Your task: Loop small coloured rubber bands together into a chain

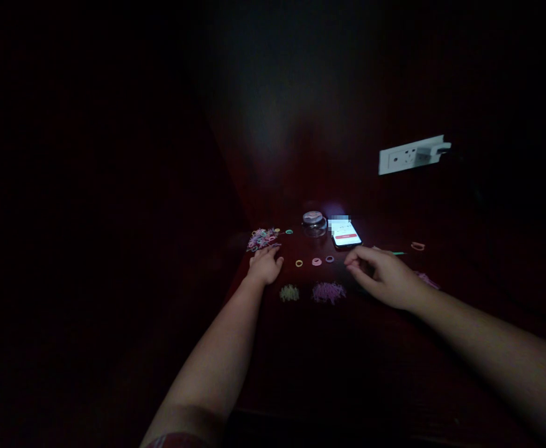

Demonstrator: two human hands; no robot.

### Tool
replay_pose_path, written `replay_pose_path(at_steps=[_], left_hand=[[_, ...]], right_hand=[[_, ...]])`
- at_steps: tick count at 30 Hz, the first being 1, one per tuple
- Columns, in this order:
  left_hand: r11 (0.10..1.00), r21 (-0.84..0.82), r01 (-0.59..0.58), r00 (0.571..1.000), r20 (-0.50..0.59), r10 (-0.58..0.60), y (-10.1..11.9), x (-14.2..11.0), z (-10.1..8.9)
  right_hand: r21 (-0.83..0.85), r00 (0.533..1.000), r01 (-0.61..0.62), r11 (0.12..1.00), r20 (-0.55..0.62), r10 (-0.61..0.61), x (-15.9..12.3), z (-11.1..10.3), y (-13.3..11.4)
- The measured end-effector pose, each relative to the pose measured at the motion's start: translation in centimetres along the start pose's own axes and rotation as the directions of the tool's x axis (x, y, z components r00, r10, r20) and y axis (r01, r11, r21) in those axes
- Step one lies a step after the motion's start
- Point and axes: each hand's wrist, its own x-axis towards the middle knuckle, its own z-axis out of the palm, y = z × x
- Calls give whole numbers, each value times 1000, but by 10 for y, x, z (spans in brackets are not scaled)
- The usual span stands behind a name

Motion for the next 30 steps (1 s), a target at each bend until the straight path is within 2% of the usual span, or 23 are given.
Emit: replay_pose_path(at_steps=[9, 15, 23, 30], left_hand=[[997, 12, 77, 997, -27, -77, 4, 8, 3], [999, -17, 44, 995, -87, -46, 6, 6, 0], [994, -102, 39, 977, -204, -59, -9, -1, -20], [983, -182, -19, 955, -294, -36, -11, -5, -22]], right_hand=[[11, 1000, 14, 1000, -20, -13, 0, 1, -1], [4, 999, 17, 1000, -34, -17, 1, 3, 0], [-17, 999, 7, 1000, -53, -8, 1, 2, -3], [-27, 998, -25, 999, -58, 24, 0, 4, 3]])
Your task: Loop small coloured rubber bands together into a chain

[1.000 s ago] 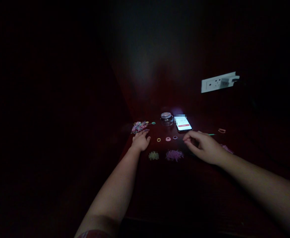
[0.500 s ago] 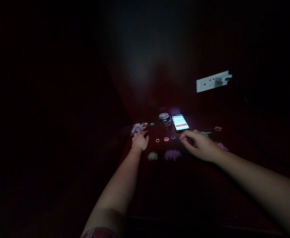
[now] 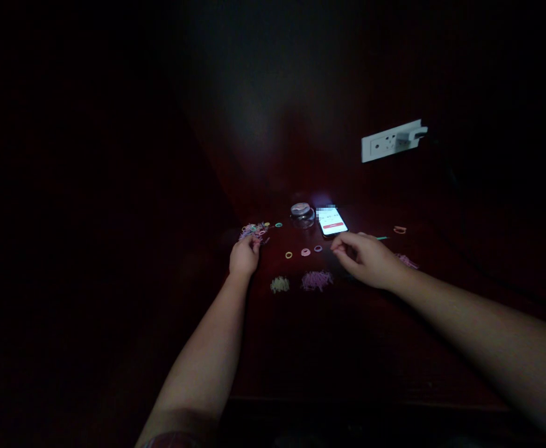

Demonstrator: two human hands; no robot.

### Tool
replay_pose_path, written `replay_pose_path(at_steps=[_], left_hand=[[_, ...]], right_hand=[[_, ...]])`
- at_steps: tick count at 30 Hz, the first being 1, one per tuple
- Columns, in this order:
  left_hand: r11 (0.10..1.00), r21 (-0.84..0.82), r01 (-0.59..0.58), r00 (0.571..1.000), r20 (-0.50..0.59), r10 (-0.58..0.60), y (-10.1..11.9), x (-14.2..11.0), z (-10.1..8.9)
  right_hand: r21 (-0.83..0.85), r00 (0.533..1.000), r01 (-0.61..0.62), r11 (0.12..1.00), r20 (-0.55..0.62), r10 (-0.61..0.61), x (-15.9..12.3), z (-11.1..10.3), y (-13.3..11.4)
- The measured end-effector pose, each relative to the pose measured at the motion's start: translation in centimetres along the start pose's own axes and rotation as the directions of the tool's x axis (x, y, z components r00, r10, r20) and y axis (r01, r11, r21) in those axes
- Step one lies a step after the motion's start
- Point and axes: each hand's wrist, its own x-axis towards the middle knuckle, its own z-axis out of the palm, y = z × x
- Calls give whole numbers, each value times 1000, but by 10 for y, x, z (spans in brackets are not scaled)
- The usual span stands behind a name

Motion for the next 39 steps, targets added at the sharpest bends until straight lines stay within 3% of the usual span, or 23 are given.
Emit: replay_pose_path(at_steps=[4, 8, 11, 14, 17, 20, 27, 39], left_hand=[[990, -101, -100, 993, -65, 94, 18, -7, -5], [882, -337, -330, 941, -188, 281, 65, -24, -13], [780, -523, -343, 937, -128, 326, 107, -43, -16], [718, -613, -331, 924, -59, 377, 131, -60, -14], [699, -635, -329, 926, -71, 372, 132, -69, -9], [694, -602, -394, 896, -85, 435, 122, -72, -6], [680, -579, -451, 864, -92, 495, 117, -73, -3], [675, -559, -483, 852, -120, 510, 117, -71, -5]], right_hand=[[-21, 1000, -14, 1000, -16, 14, 0, 1, 1], [-8, 999, -35, 999, 40, 36, 0, 1, -4], [27, 997, -14, 1000, 74, 12, -1, 3, -9], [66, 998, 1, 998, 64, -5, -1, 6, -12], [118, 999, -18, 993, 49, 12, -1, 7, -13], [165, 997, -21, 986, 82, 7, -2, 7, -13], [125, 997, 25, 992, 70, -34, -3, 4, -13], [139, 992, 40, 990, 115, -56, -2, 1, -8]])
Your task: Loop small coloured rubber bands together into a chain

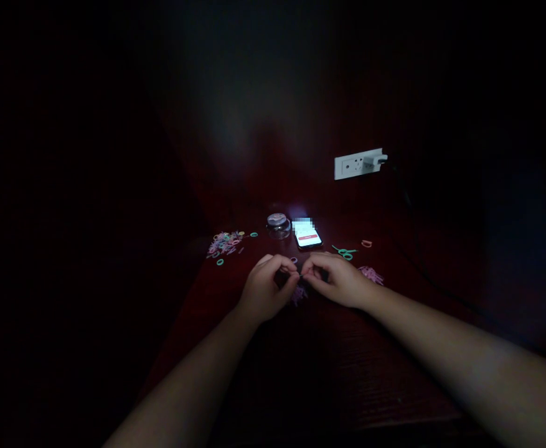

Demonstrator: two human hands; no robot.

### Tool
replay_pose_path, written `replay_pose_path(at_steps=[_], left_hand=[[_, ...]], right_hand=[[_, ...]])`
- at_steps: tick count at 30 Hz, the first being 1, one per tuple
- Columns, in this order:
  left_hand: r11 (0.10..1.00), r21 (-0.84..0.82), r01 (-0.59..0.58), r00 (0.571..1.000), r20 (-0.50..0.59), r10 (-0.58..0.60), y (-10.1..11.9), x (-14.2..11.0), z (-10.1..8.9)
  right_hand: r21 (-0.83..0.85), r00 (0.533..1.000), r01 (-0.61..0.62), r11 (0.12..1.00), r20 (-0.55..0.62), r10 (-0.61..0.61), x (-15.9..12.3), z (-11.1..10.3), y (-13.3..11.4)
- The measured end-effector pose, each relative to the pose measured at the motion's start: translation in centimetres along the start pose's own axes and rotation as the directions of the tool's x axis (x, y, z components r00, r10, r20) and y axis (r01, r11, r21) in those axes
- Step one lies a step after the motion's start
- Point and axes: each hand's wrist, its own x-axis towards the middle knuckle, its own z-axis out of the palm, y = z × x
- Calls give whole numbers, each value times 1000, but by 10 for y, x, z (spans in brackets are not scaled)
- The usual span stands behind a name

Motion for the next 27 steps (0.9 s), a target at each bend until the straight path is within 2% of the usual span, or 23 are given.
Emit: replay_pose_path(at_steps=[21, 27], left_hand=[[998, 48, -29, 999, -32, 30, 0, 1, -5], [997, 74, -28, 997, -67, 33, -2, 0, -5]], right_hand=[[9, 1000, -27, 1000, 1, 27, -1, -2, 2], [-1, 997, -45, 999, -59, 45, -1, -5, 7]])
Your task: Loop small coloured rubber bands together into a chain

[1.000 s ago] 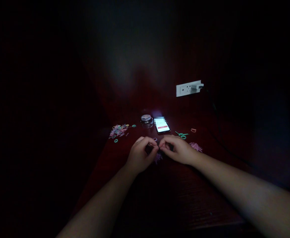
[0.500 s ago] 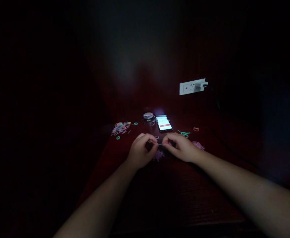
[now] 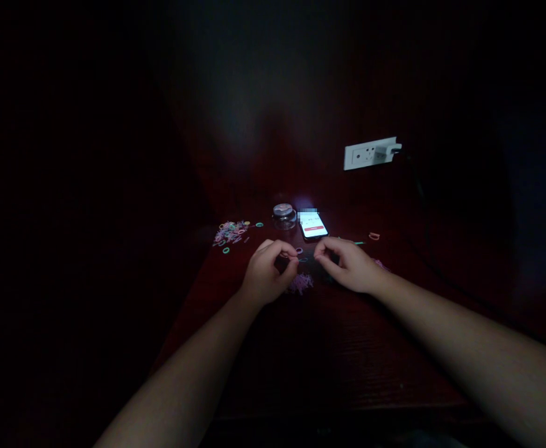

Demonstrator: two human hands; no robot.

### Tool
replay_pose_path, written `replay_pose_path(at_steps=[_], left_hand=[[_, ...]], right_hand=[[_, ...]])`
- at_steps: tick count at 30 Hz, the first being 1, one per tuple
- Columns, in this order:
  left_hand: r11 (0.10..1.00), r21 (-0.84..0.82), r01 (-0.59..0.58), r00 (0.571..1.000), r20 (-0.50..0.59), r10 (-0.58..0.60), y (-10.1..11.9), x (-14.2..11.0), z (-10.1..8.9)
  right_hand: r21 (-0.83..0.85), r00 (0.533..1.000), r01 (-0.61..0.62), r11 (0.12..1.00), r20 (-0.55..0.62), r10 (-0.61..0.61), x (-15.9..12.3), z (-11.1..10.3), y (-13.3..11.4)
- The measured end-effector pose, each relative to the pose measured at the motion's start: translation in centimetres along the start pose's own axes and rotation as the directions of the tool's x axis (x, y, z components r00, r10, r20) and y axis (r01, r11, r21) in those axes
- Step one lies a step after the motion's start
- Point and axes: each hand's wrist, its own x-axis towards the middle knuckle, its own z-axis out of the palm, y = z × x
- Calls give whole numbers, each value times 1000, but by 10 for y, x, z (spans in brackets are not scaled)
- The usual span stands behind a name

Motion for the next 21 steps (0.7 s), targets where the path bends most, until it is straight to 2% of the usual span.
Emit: replay_pose_path(at_steps=[6, 14, 21], left_hand=[[999, -38, 14, 1000, 22, -13, 1, 0, 1], [999, -41, 29, 998, 64, -26, 3, 0, 2], [1000, -14, -25, 993, 117, 26, 2, 1, 1]], right_hand=[[105, 999, -1, 995, 54, -5, -1, 4, -1], [38, 999, 21, 999, 35, -22, 0, 3, -5], [22, 998, 28, 999, 51, -29, 0, 2, -5]])
